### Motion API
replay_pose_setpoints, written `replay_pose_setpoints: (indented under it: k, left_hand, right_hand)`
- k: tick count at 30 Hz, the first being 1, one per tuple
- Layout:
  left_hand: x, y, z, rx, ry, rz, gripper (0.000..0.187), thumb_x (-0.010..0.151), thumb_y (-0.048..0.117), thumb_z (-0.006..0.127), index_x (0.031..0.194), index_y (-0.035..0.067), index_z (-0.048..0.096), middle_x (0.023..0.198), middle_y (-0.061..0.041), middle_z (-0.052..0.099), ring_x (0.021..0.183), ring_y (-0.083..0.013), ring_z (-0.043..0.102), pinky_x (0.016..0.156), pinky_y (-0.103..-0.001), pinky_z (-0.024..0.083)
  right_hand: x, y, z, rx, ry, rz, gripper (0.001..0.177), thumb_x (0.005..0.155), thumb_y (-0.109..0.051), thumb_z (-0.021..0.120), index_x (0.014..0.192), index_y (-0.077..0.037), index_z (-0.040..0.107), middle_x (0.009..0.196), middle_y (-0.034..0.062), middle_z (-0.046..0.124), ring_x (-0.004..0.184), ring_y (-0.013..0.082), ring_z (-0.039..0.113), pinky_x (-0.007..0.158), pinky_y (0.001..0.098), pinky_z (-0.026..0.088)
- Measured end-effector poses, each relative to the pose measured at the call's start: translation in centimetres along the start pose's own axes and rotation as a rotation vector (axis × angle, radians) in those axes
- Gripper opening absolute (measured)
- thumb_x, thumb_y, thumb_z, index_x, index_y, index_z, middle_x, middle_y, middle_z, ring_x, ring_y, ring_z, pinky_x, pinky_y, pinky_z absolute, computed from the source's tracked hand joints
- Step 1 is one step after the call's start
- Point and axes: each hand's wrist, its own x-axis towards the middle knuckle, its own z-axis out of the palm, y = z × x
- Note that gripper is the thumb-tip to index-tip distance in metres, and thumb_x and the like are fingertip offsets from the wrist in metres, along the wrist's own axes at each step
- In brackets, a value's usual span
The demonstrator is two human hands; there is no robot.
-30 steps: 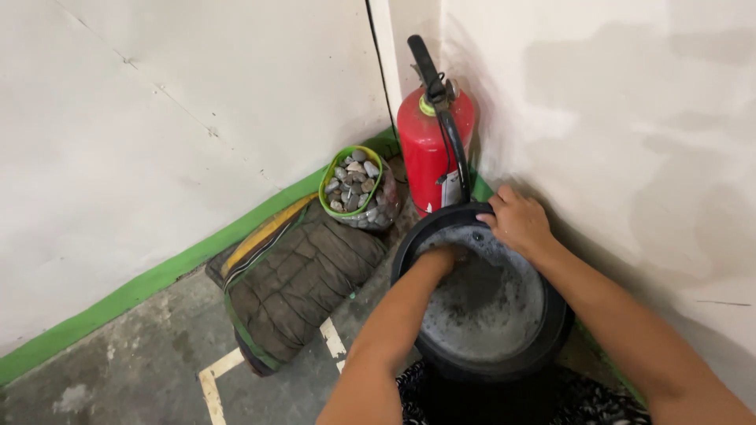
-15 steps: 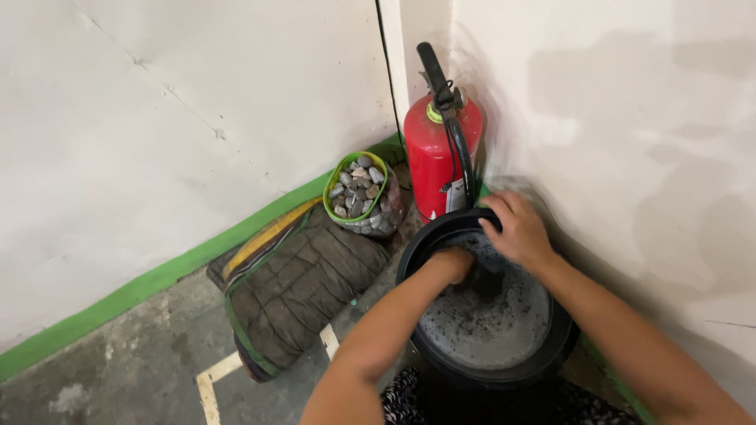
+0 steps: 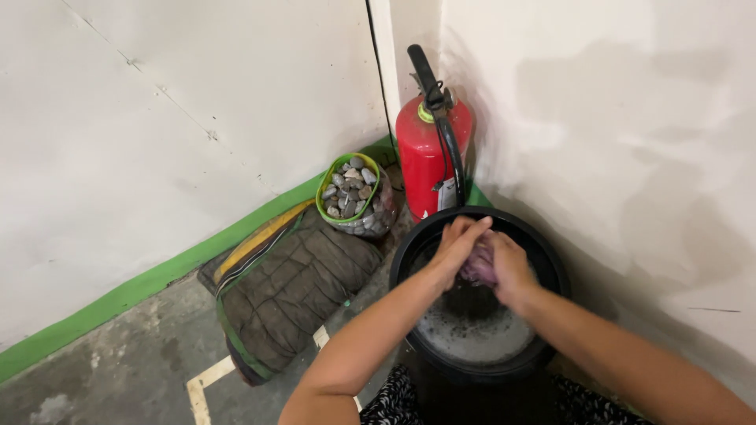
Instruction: The person cleans a wall by hand with a cloth, repeatedly dipping the cloth into a bucket of soapy water, wringing it out, and scrubbing various sections and corners of the wall.
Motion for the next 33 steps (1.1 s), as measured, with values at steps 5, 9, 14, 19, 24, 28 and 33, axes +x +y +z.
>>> replay_pose_setpoints:
  k: [5,9,14,19,24,28,33]
  left_hand:
    - [4.9,-8.9,1.0,-0.642,-0.313,-0.124,0.034,0.102,0.049,0.057,0.104,0.016,0.065,0.102,-0.007,0.068,0.096,-0.0238,0.067,0.082,-0.041,0.056]
    - [8.1,-12.6,0.7,-0.668,-0.268,-0.177,0.033,0.103,0.048,0.054,0.104,0.018,0.066,0.103,-0.006,0.07,0.096,-0.0218,0.069,0.083,-0.039,0.058]
    - [9.3,-13.9,1.6,-0.644,-0.177,-0.189,0.028,0.101,0.04,0.055,0.096,0.015,0.067,0.095,-0.006,0.072,0.087,-0.0221,0.071,0.075,-0.04,0.059]
    - [10.7,-14.8,2.3,-0.614,-0.028,-0.177,0.033,0.098,0.049,0.059,0.082,0.021,0.063,0.073,-0.003,0.063,0.056,-0.0214,0.059,0.044,-0.036,0.042]
    - [10.0,-14.8,2.6,-0.713,0.121,-0.137,0.031,0.1,0.042,0.06,0.084,0.015,0.062,0.076,-0.006,0.065,0.061,-0.0231,0.063,0.049,-0.038,0.047]
    - [9.2,-13.3,1.9,-0.612,0.169,-0.142,0.028,0.097,0.038,0.061,0.084,0.013,0.066,0.08,-0.007,0.067,0.064,-0.0235,0.064,0.051,-0.04,0.047]
    - [8.7,-10.5,0.2,-0.363,0.064,-0.15,0.034,0.101,0.044,0.052,0.096,0.014,0.068,0.082,-0.008,0.068,0.063,-0.0233,0.061,0.049,-0.041,0.045]
  right_hand:
    - [-6.8,-1.5,2.9,-0.79,0.034,-1.039,0.029,0.096,-0.029,0.068,0.082,-0.004,0.062,0.083,0.0129,0.065,0.076,0.029,0.061,0.067,0.039,0.049]
    - [-8.6,-4.2,3.7,-0.923,-0.053,-1.225,0.027,0.094,-0.024,0.067,0.078,-0.001,0.068,0.079,0.0144,0.066,0.071,0.0339,0.061,0.061,0.0421,0.048]
    - [-5.8,-3.4,3.3,-0.86,0.018,-1.081,0.035,0.101,-0.023,0.062,0.076,0.001,0.067,0.078,0.0184,0.065,0.071,0.0374,0.064,0.063,0.045,0.05]
    - [-4.4,-3.1,3.4,-0.891,0.026,-1.078,0.037,0.1,-0.023,0.062,0.071,0.001,0.067,0.073,0.0192,0.064,0.067,0.0393,0.065,0.059,0.0458,0.05]
    - [-4.9,-3.7,3.7,-0.891,-0.063,-1.156,0.038,0.098,-0.021,0.062,0.067,0.0,0.065,0.07,0.018,0.065,0.065,0.0389,0.065,0.057,0.0457,0.049]
    - [-4.6,-3.9,3.6,-0.85,-0.114,-1.15,0.035,0.099,-0.021,0.061,0.071,0.001,0.065,0.073,0.0186,0.065,0.066,0.0386,0.065,0.058,0.044,0.049]
    - [-3.2,-3.0,2.7,-0.812,-0.103,-0.959,0.037,0.103,-0.025,0.06,0.078,0.002,0.061,0.072,0.0182,0.057,0.061,0.035,0.055,0.061,0.0397,0.048]
